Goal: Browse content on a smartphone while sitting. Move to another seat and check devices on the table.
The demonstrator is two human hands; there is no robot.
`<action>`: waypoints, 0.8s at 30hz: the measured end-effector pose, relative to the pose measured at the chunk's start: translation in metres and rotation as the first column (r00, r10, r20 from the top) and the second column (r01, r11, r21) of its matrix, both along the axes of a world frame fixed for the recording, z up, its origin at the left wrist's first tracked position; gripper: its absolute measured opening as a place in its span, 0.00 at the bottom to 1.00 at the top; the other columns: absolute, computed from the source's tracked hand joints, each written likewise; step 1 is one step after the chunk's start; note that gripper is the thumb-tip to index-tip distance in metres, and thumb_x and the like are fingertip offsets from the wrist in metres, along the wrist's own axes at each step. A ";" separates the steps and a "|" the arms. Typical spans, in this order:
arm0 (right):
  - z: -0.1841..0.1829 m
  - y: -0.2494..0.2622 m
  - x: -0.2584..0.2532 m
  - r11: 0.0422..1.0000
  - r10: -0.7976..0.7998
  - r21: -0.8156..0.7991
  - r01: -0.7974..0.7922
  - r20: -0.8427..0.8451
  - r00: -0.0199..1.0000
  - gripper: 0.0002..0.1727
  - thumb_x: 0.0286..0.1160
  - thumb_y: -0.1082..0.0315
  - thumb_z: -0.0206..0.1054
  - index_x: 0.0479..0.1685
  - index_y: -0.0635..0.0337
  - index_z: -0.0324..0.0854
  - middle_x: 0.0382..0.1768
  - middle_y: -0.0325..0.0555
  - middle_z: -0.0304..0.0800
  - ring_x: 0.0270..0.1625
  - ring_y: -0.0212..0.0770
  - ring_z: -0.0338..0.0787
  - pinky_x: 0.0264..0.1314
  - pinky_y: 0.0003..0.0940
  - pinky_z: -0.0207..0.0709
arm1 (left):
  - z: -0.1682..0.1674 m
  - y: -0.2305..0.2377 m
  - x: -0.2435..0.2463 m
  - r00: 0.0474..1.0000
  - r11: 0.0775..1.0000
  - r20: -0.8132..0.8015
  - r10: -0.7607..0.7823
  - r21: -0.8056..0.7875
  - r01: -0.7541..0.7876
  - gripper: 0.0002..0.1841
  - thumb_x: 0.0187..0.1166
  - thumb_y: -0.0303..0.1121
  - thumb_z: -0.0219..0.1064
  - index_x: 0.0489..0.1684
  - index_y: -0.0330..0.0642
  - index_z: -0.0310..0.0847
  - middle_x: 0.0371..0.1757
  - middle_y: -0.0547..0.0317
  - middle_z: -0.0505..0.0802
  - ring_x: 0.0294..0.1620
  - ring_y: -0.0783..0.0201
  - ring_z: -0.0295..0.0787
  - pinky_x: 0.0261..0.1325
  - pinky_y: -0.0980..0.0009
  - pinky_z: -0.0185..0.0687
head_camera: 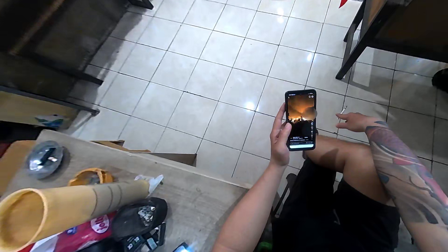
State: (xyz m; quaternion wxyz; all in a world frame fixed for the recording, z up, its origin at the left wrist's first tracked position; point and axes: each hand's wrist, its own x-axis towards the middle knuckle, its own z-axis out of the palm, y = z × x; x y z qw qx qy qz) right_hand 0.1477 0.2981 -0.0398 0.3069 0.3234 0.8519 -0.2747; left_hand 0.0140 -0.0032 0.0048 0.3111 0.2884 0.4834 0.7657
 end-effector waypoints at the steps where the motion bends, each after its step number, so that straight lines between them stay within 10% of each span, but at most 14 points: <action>1: -0.001 0.000 0.000 1.000 0.002 0.005 -0.002 0.001 1.000 0.39 0.86 0.47 0.63 0.93 0.54 0.58 0.77 0.66 0.78 0.77 0.70 0.78 0.79 0.71 0.65 | 0.000 0.000 0.000 1.000 1.000 -0.003 0.000 -0.003 -0.001 0.31 0.90 0.45 0.44 0.95 0.62 0.49 0.80 0.49 0.78 0.69 0.53 0.85 0.62 0.51 0.87; 24: 0.002 -0.001 -0.001 1.000 -0.014 0.003 0.014 0.009 1.000 0.40 0.86 0.46 0.63 0.93 0.53 0.58 0.72 0.70 0.82 0.73 0.72 0.81 0.75 0.72 0.67 | 0.005 -0.002 0.002 1.000 1.000 0.010 -0.017 -0.010 0.017 0.31 0.89 0.46 0.44 0.95 0.64 0.47 0.78 0.50 0.80 0.63 0.56 0.88 0.56 0.55 0.89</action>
